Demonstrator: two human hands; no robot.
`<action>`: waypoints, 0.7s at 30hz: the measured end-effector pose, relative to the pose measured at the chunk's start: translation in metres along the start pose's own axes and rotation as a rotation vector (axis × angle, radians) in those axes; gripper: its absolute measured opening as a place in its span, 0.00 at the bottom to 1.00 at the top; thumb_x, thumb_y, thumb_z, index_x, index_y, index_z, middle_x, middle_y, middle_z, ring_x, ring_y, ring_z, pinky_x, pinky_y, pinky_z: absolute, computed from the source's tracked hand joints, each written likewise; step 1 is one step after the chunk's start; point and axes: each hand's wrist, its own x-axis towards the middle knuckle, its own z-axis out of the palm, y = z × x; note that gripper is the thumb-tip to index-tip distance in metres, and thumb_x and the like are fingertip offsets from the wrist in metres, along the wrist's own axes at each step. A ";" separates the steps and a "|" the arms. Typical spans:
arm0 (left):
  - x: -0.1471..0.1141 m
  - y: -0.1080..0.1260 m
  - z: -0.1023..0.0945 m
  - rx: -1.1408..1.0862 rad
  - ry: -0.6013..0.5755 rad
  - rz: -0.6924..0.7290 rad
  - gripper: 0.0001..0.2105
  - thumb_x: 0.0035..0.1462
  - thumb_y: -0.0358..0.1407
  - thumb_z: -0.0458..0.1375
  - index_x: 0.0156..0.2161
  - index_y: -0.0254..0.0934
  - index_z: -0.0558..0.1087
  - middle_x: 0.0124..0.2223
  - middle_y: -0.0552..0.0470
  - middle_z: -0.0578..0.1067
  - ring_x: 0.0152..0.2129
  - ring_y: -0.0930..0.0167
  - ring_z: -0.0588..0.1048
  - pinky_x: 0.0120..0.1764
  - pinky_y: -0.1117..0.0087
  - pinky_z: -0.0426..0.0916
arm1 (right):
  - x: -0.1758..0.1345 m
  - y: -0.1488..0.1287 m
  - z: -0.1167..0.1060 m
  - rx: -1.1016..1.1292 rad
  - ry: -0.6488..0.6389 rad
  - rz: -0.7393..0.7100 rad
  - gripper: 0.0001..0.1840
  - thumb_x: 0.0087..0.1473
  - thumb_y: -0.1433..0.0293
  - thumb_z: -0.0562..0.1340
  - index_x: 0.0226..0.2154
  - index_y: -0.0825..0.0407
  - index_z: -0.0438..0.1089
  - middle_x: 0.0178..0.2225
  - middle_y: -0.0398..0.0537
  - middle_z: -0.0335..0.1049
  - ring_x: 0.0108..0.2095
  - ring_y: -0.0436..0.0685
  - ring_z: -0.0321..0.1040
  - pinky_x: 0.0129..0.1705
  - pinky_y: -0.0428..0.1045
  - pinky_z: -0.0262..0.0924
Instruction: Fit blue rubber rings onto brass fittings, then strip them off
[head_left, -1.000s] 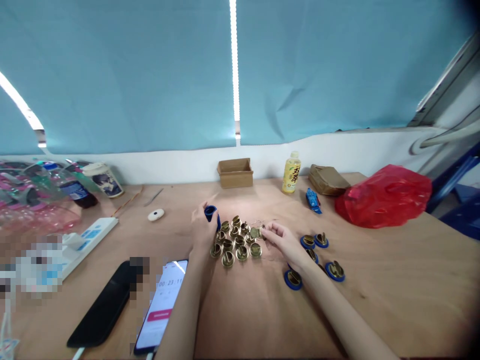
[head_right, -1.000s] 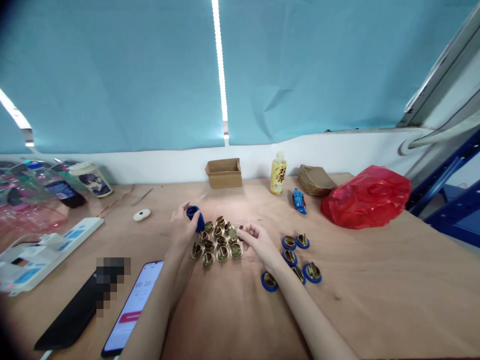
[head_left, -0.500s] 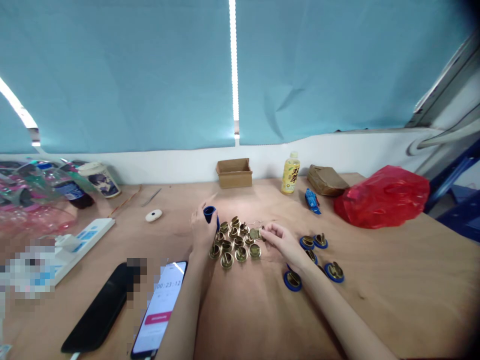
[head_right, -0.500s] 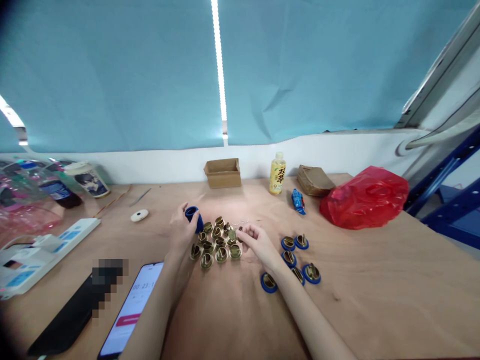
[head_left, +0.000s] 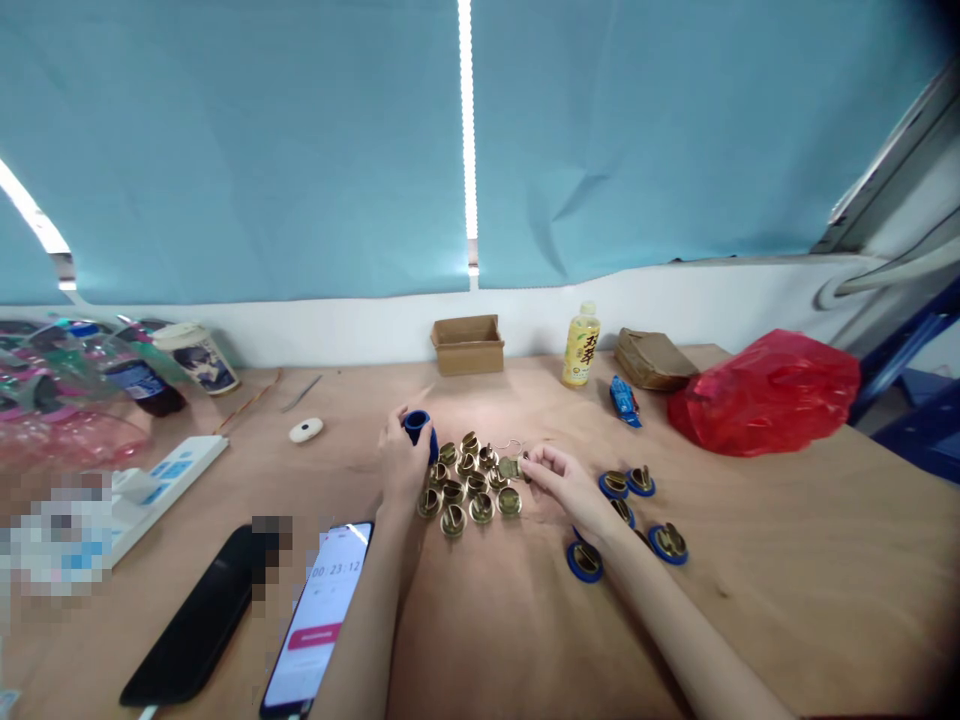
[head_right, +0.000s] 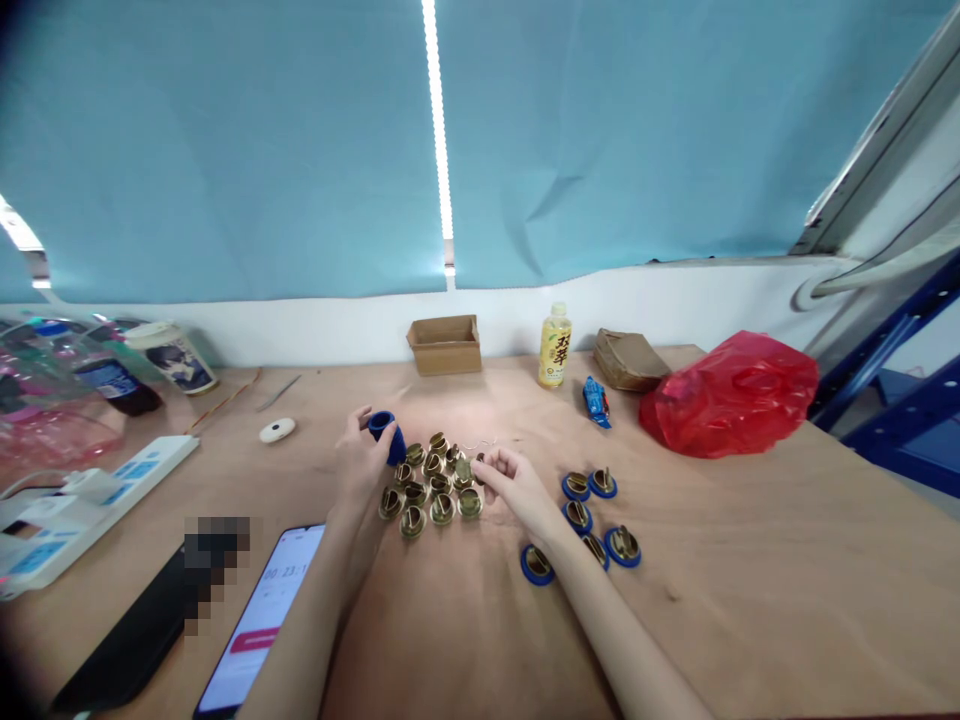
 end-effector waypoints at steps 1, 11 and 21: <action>0.000 0.000 0.000 0.000 0.003 0.001 0.21 0.56 0.38 0.60 0.53 0.34 0.68 0.50 0.37 0.77 0.47 0.56 0.75 0.51 0.55 0.67 | 0.000 0.000 0.000 -0.002 -0.002 0.000 0.24 0.43 0.51 0.70 0.24 0.52 0.63 0.20 0.37 0.61 0.20 0.47 0.56 0.26 0.45 0.50; -0.002 0.002 -0.002 -0.040 0.002 0.020 0.19 0.55 0.38 0.60 0.51 0.34 0.69 0.50 0.38 0.77 0.48 0.57 0.75 0.52 0.55 0.67 | -0.001 -0.001 0.001 -0.012 -0.002 0.019 0.24 0.43 0.51 0.70 0.23 0.51 0.62 0.20 0.37 0.59 0.22 0.47 0.55 0.27 0.45 0.50; -0.003 -0.003 0.002 -0.012 0.019 0.043 0.17 0.55 0.39 0.59 0.50 0.36 0.70 0.48 0.39 0.77 0.47 0.56 0.75 0.51 0.55 0.68 | -0.001 0.000 0.001 -0.003 0.007 0.019 0.24 0.42 0.50 0.70 0.24 0.51 0.63 0.20 0.37 0.60 0.21 0.48 0.56 0.26 0.45 0.51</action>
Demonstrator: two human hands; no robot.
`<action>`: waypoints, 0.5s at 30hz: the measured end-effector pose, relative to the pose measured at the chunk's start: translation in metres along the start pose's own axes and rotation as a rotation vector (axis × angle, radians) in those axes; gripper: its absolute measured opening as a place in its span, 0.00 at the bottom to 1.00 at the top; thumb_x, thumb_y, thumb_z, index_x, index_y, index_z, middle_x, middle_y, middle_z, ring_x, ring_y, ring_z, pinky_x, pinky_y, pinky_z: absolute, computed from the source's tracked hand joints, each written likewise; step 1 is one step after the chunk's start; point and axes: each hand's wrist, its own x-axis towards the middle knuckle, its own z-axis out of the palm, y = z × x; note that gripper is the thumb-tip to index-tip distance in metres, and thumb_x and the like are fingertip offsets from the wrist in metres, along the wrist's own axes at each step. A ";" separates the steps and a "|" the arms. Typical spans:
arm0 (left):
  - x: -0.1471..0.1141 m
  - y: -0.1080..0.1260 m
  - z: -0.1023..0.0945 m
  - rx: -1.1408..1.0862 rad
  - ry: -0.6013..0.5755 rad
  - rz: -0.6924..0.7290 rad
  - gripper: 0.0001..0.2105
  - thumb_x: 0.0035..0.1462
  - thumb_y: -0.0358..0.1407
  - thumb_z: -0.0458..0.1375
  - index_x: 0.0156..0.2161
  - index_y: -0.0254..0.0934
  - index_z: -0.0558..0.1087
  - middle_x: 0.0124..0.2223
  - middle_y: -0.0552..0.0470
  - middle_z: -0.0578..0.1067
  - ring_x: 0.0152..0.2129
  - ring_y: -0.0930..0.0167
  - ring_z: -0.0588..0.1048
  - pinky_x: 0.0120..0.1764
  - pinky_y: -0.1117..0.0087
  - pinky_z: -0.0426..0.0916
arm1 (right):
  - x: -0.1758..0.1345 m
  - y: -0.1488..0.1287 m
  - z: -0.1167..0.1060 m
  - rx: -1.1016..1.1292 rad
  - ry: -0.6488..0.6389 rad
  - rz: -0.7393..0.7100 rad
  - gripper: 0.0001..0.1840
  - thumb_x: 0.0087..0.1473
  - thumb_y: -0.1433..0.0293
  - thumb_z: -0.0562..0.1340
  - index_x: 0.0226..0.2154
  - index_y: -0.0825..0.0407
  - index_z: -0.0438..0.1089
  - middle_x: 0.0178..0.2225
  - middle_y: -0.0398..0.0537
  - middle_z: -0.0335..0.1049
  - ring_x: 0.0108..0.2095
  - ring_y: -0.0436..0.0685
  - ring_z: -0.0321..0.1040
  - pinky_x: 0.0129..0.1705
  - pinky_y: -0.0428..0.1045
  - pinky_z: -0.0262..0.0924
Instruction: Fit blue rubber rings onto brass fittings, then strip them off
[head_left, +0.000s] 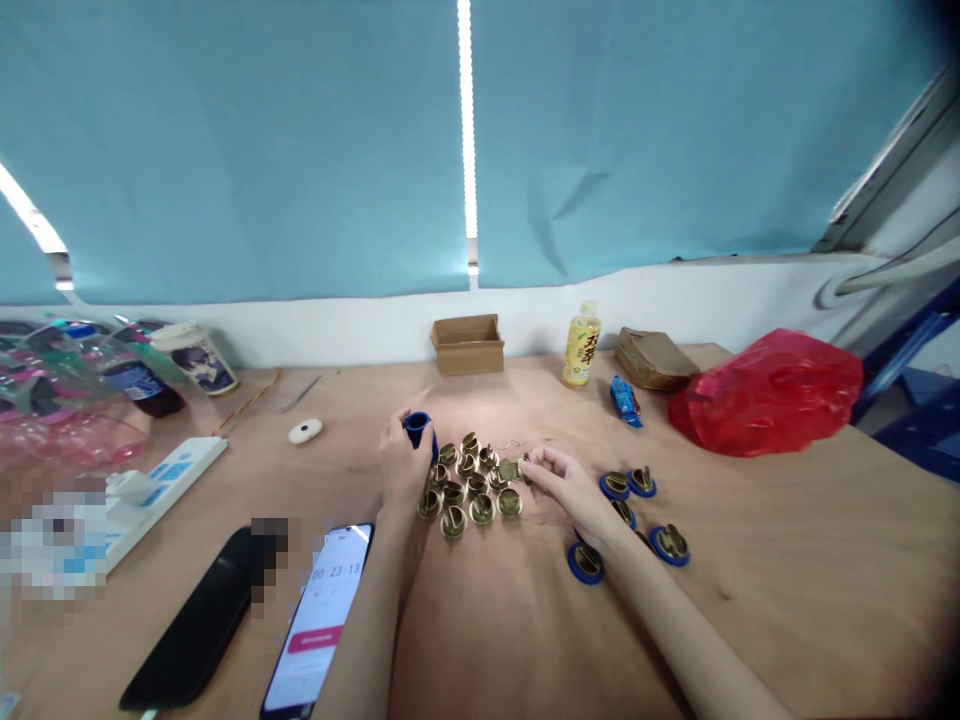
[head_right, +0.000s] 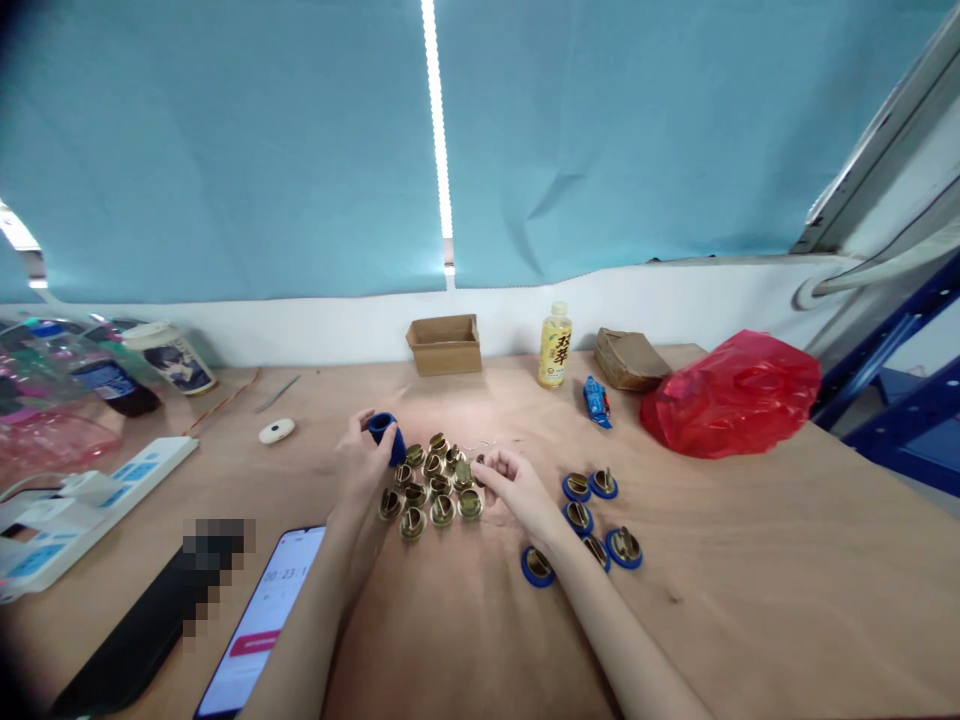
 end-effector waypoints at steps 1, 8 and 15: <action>0.000 0.000 0.000 0.001 0.005 0.006 0.17 0.55 0.39 0.59 0.49 0.36 0.70 0.48 0.39 0.76 0.47 0.56 0.75 0.51 0.55 0.67 | 0.000 0.000 0.000 -0.003 0.001 0.000 0.25 0.42 0.50 0.70 0.24 0.51 0.63 0.20 0.37 0.60 0.21 0.48 0.56 0.26 0.45 0.51; -0.010 0.015 -0.005 -0.050 0.090 0.101 0.15 0.58 0.39 0.57 0.49 0.37 0.70 0.53 0.41 0.72 0.55 0.58 0.68 0.57 0.57 0.62 | -0.001 -0.003 0.002 -0.029 0.007 -0.021 0.25 0.42 0.49 0.70 0.23 0.51 0.62 0.20 0.37 0.59 0.21 0.48 0.55 0.26 0.46 0.51; -0.059 0.057 -0.003 -0.361 -0.293 0.278 0.12 0.62 0.37 0.55 0.48 0.38 0.72 0.44 0.45 0.78 0.43 0.64 0.77 0.49 0.63 0.69 | -0.003 -0.005 0.006 -0.069 0.024 -0.083 0.26 0.41 0.49 0.70 0.23 0.49 0.59 0.20 0.36 0.55 0.22 0.49 0.52 0.26 0.47 0.50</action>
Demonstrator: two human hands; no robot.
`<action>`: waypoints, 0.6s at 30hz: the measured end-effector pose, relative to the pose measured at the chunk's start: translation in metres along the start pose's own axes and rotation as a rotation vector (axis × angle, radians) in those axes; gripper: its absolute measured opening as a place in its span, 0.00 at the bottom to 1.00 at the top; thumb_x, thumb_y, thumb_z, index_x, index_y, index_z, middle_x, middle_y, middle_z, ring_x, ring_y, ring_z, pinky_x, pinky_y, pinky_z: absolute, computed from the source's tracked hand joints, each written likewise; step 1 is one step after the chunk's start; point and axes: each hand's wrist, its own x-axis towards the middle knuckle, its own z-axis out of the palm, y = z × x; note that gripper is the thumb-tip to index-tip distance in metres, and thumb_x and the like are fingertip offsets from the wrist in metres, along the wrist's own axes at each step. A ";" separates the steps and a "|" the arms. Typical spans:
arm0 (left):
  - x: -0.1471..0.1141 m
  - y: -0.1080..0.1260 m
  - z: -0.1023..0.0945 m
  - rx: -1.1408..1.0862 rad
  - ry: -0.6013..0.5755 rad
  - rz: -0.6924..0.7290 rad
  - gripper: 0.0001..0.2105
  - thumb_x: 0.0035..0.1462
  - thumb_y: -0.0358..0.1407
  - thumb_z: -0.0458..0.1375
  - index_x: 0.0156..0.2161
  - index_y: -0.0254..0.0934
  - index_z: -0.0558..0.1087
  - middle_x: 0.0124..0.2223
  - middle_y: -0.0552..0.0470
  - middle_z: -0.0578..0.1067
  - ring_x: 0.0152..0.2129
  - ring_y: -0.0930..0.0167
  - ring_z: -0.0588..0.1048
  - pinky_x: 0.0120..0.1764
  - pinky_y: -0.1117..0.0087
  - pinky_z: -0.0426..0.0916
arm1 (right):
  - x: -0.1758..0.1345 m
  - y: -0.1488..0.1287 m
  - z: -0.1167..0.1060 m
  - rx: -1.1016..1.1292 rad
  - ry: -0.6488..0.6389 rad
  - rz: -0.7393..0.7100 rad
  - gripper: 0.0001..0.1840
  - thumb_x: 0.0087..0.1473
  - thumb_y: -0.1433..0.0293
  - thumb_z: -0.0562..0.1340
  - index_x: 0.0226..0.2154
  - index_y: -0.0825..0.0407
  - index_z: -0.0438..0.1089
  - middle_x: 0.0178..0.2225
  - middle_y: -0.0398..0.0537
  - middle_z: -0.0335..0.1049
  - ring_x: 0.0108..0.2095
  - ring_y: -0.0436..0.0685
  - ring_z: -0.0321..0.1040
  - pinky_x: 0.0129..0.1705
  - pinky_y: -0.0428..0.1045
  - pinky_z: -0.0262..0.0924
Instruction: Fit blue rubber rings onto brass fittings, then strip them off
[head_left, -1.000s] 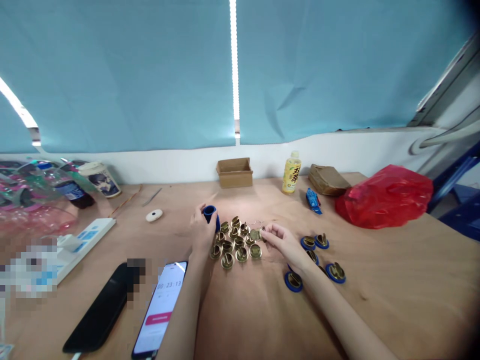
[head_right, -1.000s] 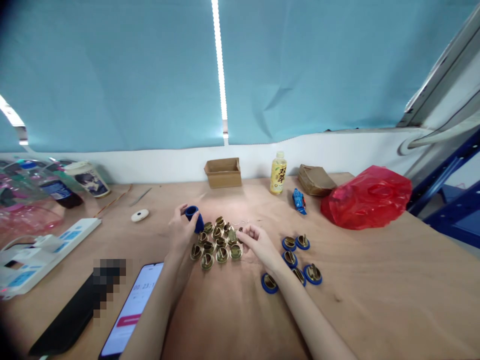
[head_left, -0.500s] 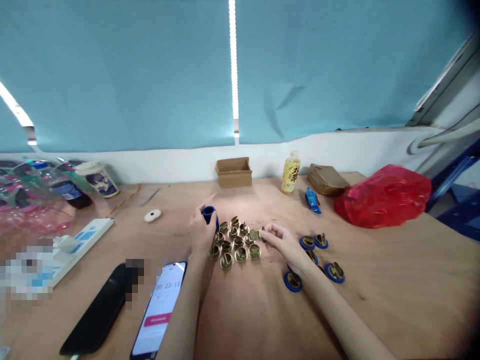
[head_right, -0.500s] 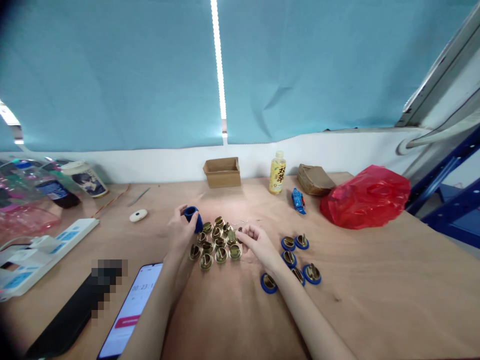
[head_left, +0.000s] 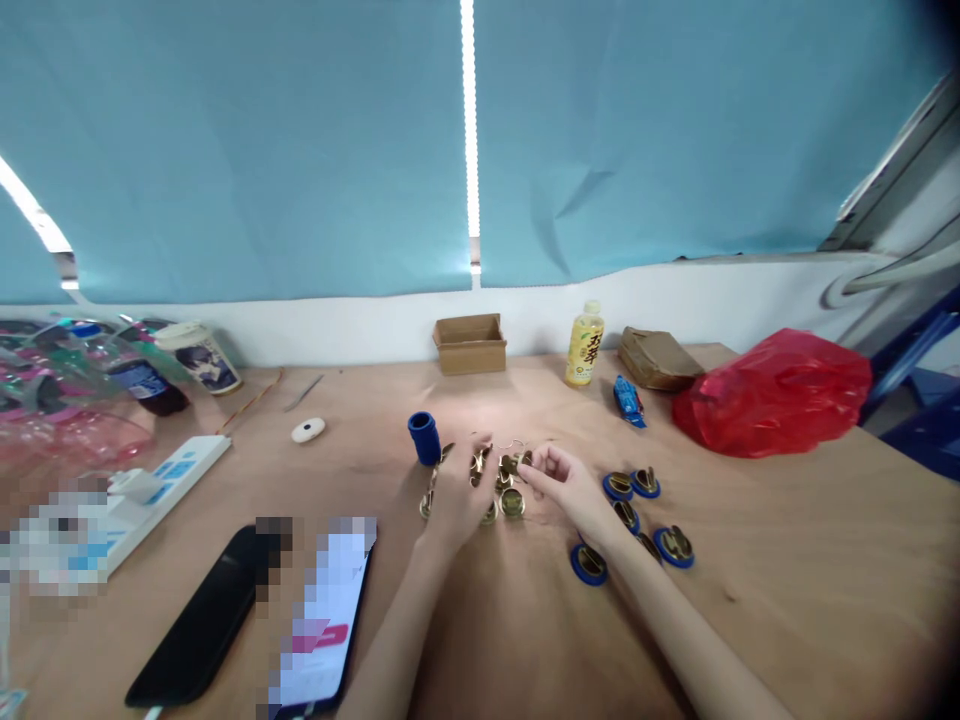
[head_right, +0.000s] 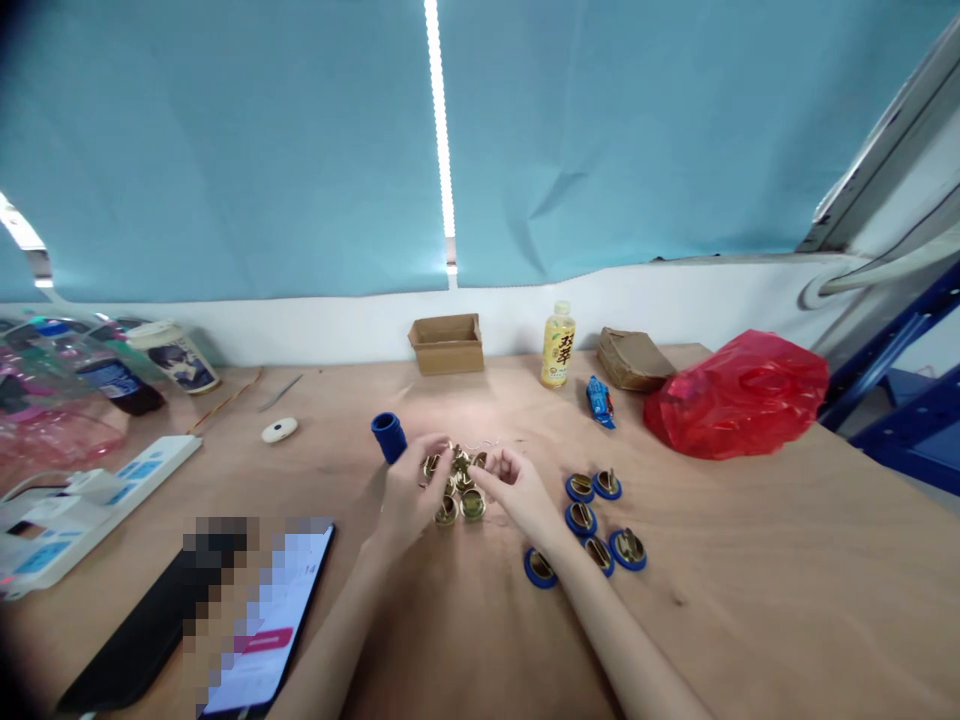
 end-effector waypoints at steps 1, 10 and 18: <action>-0.004 0.006 0.004 -0.069 -0.092 0.008 0.12 0.62 0.37 0.54 0.50 0.39 0.72 0.46 0.45 0.78 0.44 0.64 0.76 0.49 0.63 0.68 | 0.000 0.001 0.001 0.003 0.001 -0.015 0.26 0.41 0.50 0.70 0.23 0.49 0.59 0.20 0.36 0.54 0.22 0.49 0.52 0.26 0.47 0.50; -0.010 0.020 0.017 -0.627 -0.183 -0.303 0.13 0.62 0.39 0.55 0.47 0.37 0.74 0.51 0.44 0.77 0.49 0.64 0.75 0.53 0.63 0.67 | -0.001 0.010 0.006 -0.069 -0.054 -0.137 0.23 0.47 0.53 0.67 0.23 0.48 0.56 0.23 0.38 0.54 0.25 0.51 0.52 0.28 0.47 0.50; -0.008 0.015 0.014 -0.752 -0.182 -0.338 0.10 0.57 0.37 0.60 0.43 0.36 0.77 0.47 0.44 0.79 0.48 0.63 0.76 0.53 0.63 0.68 | -0.003 0.009 0.003 -0.251 -0.052 -0.165 0.14 0.56 0.58 0.60 0.25 0.49 0.63 0.20 0.38 0.55 0.22 0.51 0.51 0.25 0.48 0.47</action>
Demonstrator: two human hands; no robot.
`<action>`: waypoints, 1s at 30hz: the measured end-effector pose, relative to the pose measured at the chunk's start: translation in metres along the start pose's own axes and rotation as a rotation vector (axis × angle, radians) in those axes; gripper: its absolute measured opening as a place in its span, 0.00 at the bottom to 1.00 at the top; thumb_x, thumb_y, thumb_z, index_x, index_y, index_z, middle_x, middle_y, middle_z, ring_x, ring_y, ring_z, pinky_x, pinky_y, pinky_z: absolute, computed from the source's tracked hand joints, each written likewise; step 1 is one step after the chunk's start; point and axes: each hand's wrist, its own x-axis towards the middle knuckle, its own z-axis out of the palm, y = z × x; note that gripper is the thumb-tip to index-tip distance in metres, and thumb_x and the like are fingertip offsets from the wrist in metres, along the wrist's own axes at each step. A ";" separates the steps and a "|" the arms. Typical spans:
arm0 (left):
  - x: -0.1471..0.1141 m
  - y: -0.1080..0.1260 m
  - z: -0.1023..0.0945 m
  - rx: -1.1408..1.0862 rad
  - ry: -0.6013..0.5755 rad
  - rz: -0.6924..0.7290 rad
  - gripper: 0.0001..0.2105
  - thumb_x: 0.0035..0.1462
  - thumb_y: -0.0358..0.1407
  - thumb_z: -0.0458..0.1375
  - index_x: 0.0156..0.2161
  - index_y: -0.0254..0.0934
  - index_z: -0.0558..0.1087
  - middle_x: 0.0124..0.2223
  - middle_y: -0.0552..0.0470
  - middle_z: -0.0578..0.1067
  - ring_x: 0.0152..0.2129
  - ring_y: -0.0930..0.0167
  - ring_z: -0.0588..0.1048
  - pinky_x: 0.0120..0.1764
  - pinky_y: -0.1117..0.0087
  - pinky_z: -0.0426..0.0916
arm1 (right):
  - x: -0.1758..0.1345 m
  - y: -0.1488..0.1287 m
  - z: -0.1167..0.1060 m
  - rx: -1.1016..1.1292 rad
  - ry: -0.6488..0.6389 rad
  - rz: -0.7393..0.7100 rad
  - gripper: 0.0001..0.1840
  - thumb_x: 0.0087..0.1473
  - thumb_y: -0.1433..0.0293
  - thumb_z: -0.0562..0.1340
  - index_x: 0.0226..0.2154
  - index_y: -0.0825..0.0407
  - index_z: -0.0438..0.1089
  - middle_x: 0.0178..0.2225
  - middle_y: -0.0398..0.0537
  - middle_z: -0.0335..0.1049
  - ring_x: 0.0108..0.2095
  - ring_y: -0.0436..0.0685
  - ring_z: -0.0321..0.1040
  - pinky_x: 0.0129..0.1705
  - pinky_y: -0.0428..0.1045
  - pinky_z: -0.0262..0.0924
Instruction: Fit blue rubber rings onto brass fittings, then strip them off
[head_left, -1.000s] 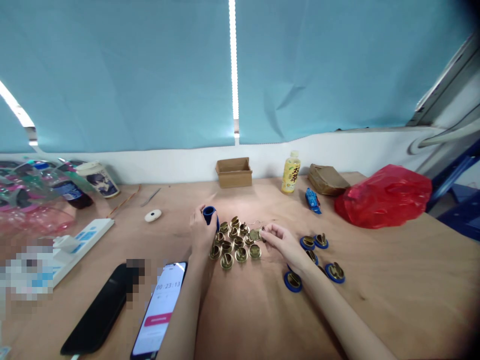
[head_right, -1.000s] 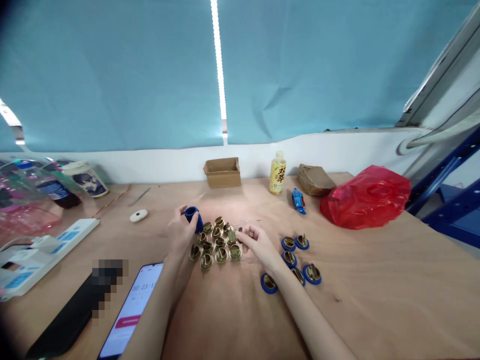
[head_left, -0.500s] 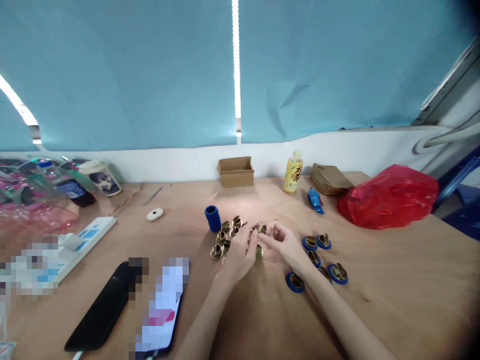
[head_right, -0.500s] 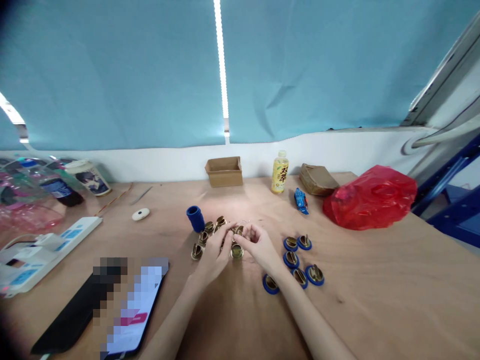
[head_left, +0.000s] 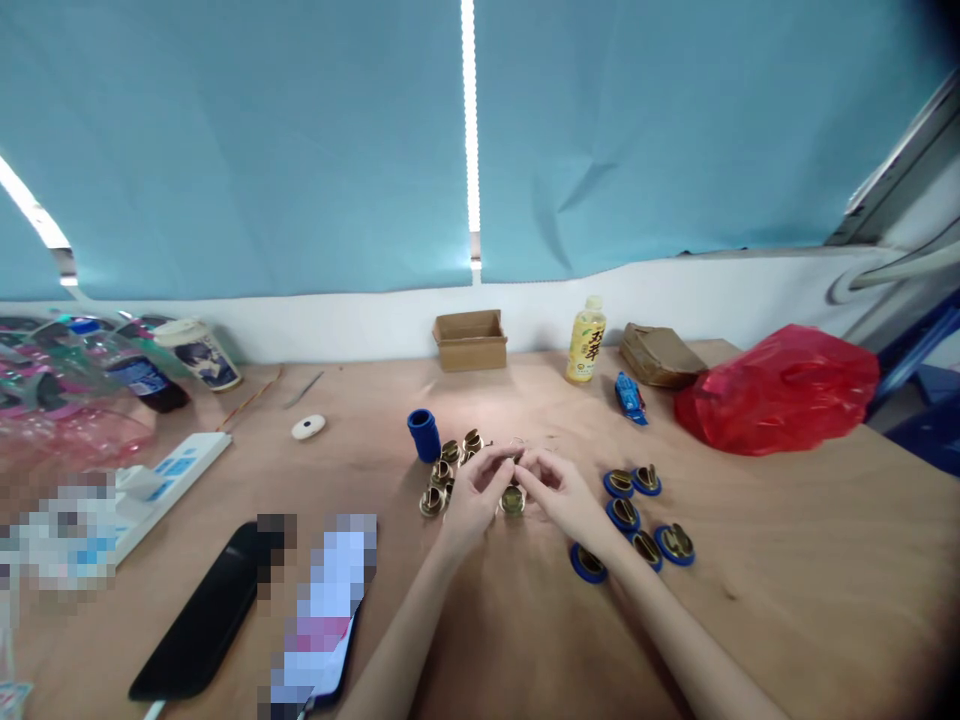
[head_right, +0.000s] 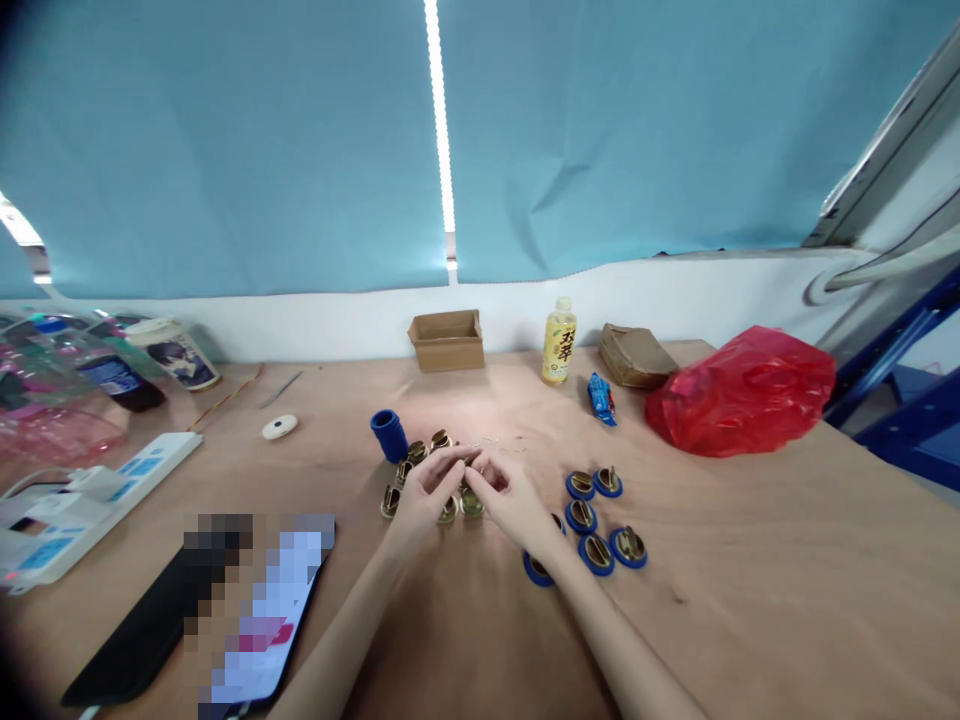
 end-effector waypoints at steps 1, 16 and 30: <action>-0.001 0.001 0.000 0.021 -0.007 0.001 0.10 0.57 0.37 0.60 0.42 0.36 0.77 0.47 0.43 0.79 0.48 0.63 0.76 0.53 0.63 0.68 | 0.000 0.000 0.000 0.007 -0.006 0.007 0.14 0.56 0.59 0.60 0.24 0.49 0.62 0.20 0.38 0.55 0.22 0.51 0.51 0.25 0.47 0.47; -0.005 0.004 0.004 0.071 -0.076 0.032 0.11 0.59 0.36 0.57 0.44 0.37 0.77 0.48 0.44 0.78 0.48 0.64 0.75 0.53 0.63 0.68 | -0.001 -0.001 0.001 0.040 0.001 0.045 0.18 0.51 0.62 0.60 0.18 0.49 0.53 0.19 0.37 0.50 0.23 0.50 0.49 0.26 0.47 0.48; 0.011 -0.009 -0.028 0.137 0.324 0.025 0.13 0.54 0.40 0.61 0.42 0.34 0.74 0.45 0.43 0.79 0.44 0.65 0.77 0.49 0.64 0.69 | 0.012 0.019 -0.023 -0.204 0.167 0.122 0.18 0.53 0.56 0.59 0.20 0.49 0.62 0.16 0.40 0.59 0.21 0.53 0.57 0.26 0.48 0.50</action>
